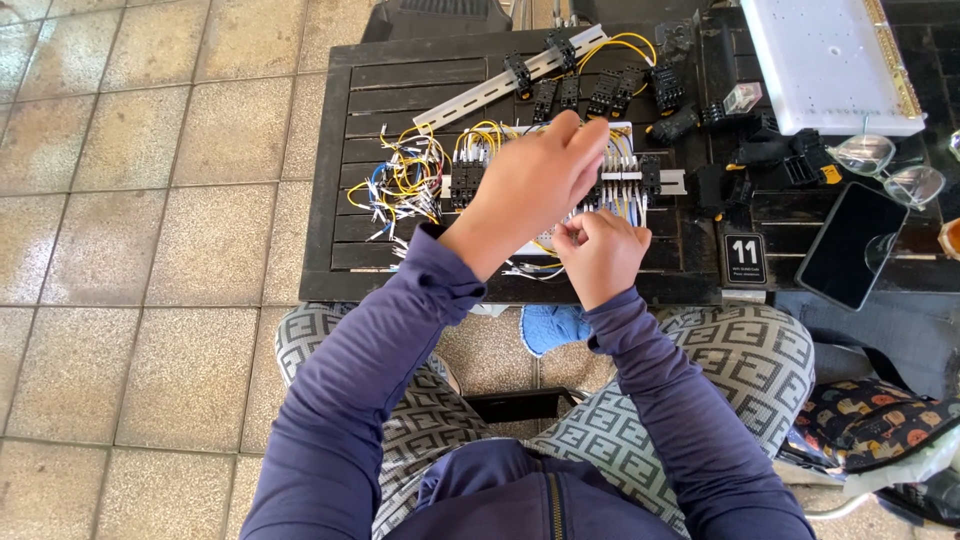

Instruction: The person uses a screwdriver to tighten screws on a terminal block mounted on a breadboard, securing multiple colored wires. The person works methodically across the terminals, adjusting and tightening connections throughout the clip.

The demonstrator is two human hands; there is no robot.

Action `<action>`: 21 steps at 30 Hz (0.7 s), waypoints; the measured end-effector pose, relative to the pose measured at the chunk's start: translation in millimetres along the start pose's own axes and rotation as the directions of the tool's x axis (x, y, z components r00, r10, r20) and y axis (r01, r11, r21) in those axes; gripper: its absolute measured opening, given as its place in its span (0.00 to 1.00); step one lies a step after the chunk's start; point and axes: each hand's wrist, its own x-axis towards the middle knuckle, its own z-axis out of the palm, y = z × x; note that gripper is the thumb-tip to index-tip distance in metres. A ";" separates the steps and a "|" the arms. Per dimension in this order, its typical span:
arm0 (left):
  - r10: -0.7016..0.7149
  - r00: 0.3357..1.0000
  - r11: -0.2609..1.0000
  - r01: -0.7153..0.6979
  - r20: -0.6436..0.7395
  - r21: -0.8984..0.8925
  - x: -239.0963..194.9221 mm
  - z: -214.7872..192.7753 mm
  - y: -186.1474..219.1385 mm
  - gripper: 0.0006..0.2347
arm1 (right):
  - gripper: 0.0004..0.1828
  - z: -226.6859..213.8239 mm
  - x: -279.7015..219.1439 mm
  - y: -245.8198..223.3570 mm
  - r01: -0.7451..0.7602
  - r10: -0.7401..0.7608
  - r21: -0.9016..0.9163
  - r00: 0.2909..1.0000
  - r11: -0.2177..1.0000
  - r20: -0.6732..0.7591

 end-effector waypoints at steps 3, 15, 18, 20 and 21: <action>0.003 1.000 0.995 -0.006 0.029 0.104 10.6 -12.2 1.9 0.10 | 0.10 -1.0 2.0 -1.4 0.004 -0.004 0.011 1.000 1.000 -0.001; -0.221 0.943 0.974 0.228 0.250 0.002 14.2 1.9 4.3 0.12 | 0.15 -16.6 3.3 -7.9 -0.066 0.043 0.103 0.977 0.993 0.210; -0.113 0.993 0.992 0.114 0.019 -0.059 11.2 -27.6 5.4 0.10 | 0.11 -14.6 4.2 -7.6 0.060 -0.065 0.135 0.997 0.989 0.036; -0.158 0.986 0.977 0.149 -0.050 -0.154 13.2 -56.6 10.6 0.07 | 0.10 -19.1 8.4 -14.3 0.120 -0.122 0.199 0.993 0.973 -0.004; -0.212 0.971 0.952 0.179 -0.112 -0.249 13.0 -71.4 13.5 0.05 | 0.10 -22.0 9.2 -18.0 0.182 -0.176 0.262 0.983 0.948 -0.045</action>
